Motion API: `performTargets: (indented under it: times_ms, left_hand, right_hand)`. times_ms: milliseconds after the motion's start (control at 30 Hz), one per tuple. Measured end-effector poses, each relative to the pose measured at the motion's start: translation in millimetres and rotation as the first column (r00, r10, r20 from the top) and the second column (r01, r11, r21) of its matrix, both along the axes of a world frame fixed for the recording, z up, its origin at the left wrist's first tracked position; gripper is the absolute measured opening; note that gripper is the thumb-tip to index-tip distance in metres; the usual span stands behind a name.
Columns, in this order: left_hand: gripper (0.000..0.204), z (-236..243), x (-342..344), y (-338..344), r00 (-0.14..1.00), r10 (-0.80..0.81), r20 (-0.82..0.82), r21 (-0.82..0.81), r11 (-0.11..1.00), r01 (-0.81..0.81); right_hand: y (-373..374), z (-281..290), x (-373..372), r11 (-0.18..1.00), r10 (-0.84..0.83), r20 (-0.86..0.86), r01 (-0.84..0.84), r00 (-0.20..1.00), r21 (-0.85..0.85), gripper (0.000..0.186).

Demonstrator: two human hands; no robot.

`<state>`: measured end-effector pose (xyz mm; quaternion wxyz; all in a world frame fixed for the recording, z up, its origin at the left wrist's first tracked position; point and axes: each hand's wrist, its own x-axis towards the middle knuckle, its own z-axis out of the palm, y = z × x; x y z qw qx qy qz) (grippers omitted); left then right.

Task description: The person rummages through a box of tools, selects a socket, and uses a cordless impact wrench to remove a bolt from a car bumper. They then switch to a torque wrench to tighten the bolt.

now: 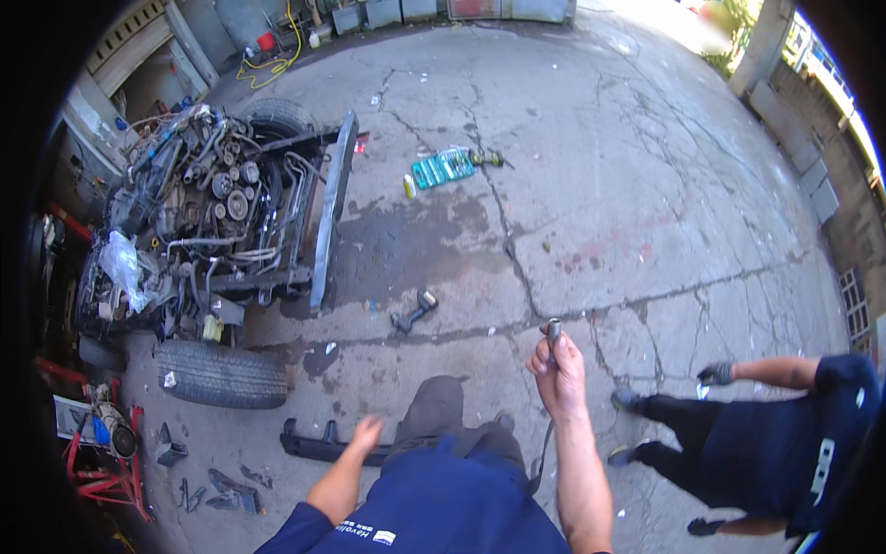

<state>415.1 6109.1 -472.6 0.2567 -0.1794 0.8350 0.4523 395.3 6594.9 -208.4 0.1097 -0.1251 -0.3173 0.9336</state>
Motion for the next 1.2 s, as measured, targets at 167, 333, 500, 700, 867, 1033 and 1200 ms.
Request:
performTargets:
  times_ms: [167, 333, 500, 700, 867, 1033, 1200]
  left_hand:
    - [0.026, 26.5, 129.4, -109.8, 0.547, 0.529, 0.65, -0.253, 0.828, -0.5]
    - [0.03, -30.4, 21.6, -26.0, 0.687, 0.141, 0.713, -0.194, 0.981, 0.001]
    - [0.036, -30.9, -319.1, 159.9, 0.86, -0.471, 0.196, -0.277, 0.815, 0.509]
    - [0.039, 233.4, -744.4, 399.8, 0.842, 0.014, -0.539, 0.5, 0.81, 0.307]
    - [0.03, 370.5, -816.1, 448.6, 0.475, 0.016, -0.88, 0.35, 0.696, 0.627]
    - [0.034, 168.5, -869.6, 418.3, 0.681, -0.267, -0.682, 0.207, 0.822, 0.53]
    - [0.035, -8.4, -741.5, 289.9, 0.606, 0.759, 0.238, -0.508, 0.629, -0.588]
  right_hand:
    - [42.8, -49.1, -91.5, 0.974, 0.025, 0.463, 0.082, 0.886, -0.21, 0.024]
    - [46.1, -77.3, -174.1, 0.897, 0.429, 0.45, -0.314, 0.783, -0.31, 0.03]
    - [83.0, -83.5, -326.3, 0.95, 0.306, 0.607, -0.19, 0.734, -0.248, 0.027]
    - [147.8, -71.3, -483.1, 0.943, 0.317, 0.652, -0.299, 0.689, -0.143, 0.025]
    - [190.4, -77.4, -628.8, 0.944, 0.329, 0.588, -0.249, 0.739, -0.215, 0.027]
    - [239.4, -106.5, -812.4, 0.942, 0.334, 0.593, -0.233, 0.732, -0.242, 0.03]
    - [273.1, -67.6, -1005.9, 0.872, 0.464, 0.559, -0.466, 0.687, -0.151, 0.026]
